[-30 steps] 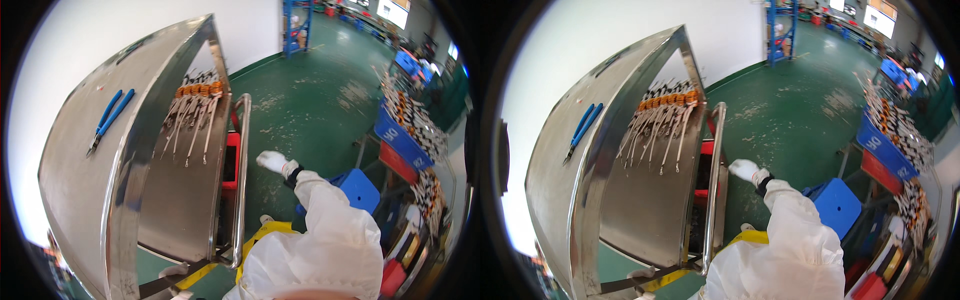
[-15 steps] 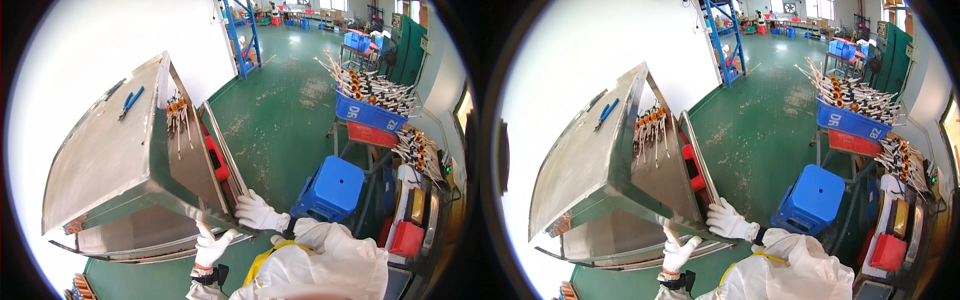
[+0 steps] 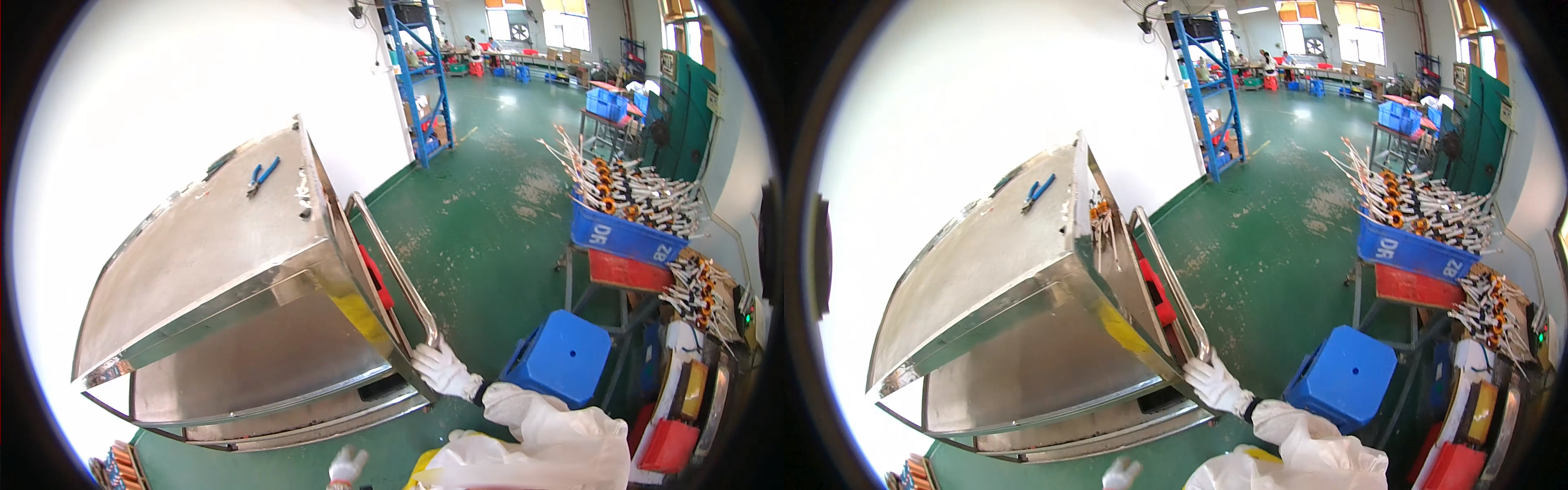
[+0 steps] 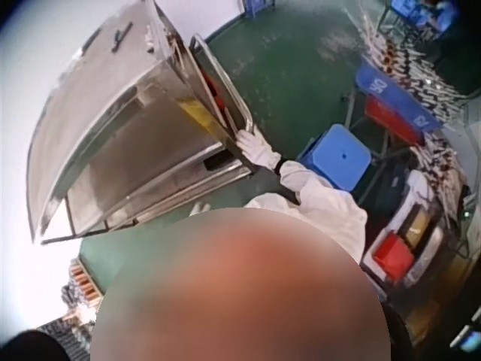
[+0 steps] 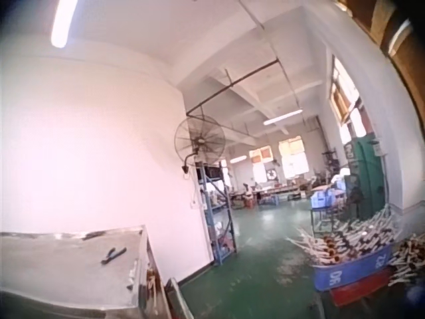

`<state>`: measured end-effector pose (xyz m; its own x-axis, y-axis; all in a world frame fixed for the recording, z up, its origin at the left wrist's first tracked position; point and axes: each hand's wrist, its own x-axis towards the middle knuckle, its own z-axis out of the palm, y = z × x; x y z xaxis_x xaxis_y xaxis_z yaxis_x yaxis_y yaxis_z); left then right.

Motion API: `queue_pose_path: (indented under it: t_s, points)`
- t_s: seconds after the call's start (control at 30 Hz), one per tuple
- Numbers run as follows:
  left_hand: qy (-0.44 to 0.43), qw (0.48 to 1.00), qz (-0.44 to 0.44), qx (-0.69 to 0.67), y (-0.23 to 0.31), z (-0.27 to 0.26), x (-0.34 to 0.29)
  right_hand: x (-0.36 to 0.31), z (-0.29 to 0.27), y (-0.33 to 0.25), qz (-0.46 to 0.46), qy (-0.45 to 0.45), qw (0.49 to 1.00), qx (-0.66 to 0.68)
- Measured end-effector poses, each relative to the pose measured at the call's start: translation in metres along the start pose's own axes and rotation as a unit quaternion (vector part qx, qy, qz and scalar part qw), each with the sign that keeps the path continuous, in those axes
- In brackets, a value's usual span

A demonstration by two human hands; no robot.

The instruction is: Soldering and assembling electrical coil components using a soldering bath and manual tools.

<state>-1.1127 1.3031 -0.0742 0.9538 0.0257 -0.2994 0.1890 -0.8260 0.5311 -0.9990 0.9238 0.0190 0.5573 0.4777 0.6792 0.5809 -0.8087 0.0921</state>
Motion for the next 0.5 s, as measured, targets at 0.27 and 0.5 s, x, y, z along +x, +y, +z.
queue_pose_path:
  t_s: [0.27,0.5]
  points:
    - [-0.245,0.941,-0.042,0.23,-0.204,0.136,-0.101,-0.146,0.085,-0.012,0.21,-0.465,0.844,0.165]
    - [-0.167,0.969,-0.14,0.115,-0.274,0.16,-0.18,-0.264,0.199,-0.199,0.216,-0.531,0.815,0.087]
